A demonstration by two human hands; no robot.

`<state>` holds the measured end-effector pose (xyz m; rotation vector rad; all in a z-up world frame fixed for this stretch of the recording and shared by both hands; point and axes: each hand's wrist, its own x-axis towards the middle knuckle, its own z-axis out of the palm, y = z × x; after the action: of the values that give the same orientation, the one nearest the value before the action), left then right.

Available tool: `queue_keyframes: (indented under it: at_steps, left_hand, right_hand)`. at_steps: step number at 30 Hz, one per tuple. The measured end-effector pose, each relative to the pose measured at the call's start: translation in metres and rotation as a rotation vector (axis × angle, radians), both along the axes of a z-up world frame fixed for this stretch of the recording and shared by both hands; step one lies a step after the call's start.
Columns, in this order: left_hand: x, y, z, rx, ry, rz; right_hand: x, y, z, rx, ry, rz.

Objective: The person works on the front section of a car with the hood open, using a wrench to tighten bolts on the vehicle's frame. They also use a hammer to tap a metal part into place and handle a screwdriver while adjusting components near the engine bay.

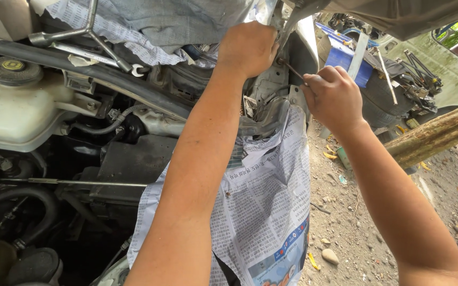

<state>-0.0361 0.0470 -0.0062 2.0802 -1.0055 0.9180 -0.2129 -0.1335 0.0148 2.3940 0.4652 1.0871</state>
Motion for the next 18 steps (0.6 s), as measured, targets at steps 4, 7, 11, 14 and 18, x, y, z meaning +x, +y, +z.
queue_keyframes:
  at_steps: [4, 7, 11, 14, 18]
  left_hand:
    - [0.0, -0.002, 0.001, 0.0, 0.011, 0.005]
    - [0.002, -0.005, -0.002, 0.005, 0.031, 0.022]
    - [0.007, -0.007, -0.002, -0.031, -0.003, 0.028]
    - [0.009, -0.01, -0.001, -0.106, 0.041, 0.005]
    - [0.018, -0.017, -0.005, -0.222, 0.056, -0.029]
  right_hand:
    - [0.007, 0.003, -0.003, -0.02, 0.095, -0.058]
    - [0.012, 0.01, -0.002, -0.062, 0.144, -0.09]
    - [0.02, 0.017, 0.004, -0.083, 0.212, -0.115]
    - [0.023, 0.019, 0.004, -0.028, 0.24, -0.113]
    - [0.056, 0.047, -0.004, 0.042, 0.21, -0.113]
